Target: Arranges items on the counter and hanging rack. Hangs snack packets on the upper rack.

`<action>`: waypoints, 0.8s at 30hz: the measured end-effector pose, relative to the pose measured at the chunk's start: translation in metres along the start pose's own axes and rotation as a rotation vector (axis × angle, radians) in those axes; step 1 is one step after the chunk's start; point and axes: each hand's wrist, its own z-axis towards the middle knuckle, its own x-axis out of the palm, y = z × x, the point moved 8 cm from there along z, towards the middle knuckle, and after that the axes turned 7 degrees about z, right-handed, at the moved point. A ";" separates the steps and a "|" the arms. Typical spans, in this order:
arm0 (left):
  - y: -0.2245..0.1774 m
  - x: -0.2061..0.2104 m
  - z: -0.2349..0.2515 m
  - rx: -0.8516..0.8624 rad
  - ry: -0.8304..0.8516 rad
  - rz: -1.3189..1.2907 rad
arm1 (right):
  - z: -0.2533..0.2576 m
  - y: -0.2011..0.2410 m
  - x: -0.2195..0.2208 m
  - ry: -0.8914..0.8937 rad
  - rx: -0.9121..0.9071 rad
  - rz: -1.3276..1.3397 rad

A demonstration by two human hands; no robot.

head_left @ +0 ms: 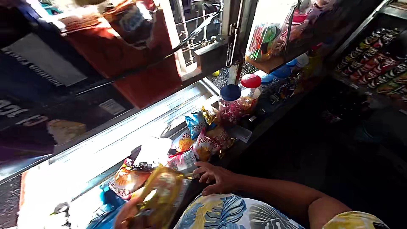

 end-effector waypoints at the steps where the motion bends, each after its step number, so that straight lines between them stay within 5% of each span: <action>1: -0.013 0.044 0.008 -0.013 0.098 -0.062 | -0.003 0.009 -0.008 0.028 0.014 0.142; 4: -0.045 0.149 0.028 -0.056 0.192 -0.107 | -0.031 0.030 -0.063 -0.068 0.003 0.260; 8: -0.063 0.230 0.049 -0.132 0.179 0.098 | -0.086 0.041 -0.158 -0.199 -0.017 0.196; 14: -0.073 0.299 0.047 -0.091 0.146 0.375 | -0.138 0.047 -0.236 -0.337 -0.145 -0.360; 18: -0.111 0.328 0.056 0.230 0.219 0.450 | -0.124 0.056 -0.236 -0.187 -0.194 -0.856; 22: -0.114 0.362 0.059 0.250 0.545 0.573 | -0.113 0.056 -0.206 -0.037 -0.252 -0.840; 24: -0.106 0.359 0.056 0.225 0.568 0.574 | -0.117 0.050 -0.209 -0.025 -0.217 -0.745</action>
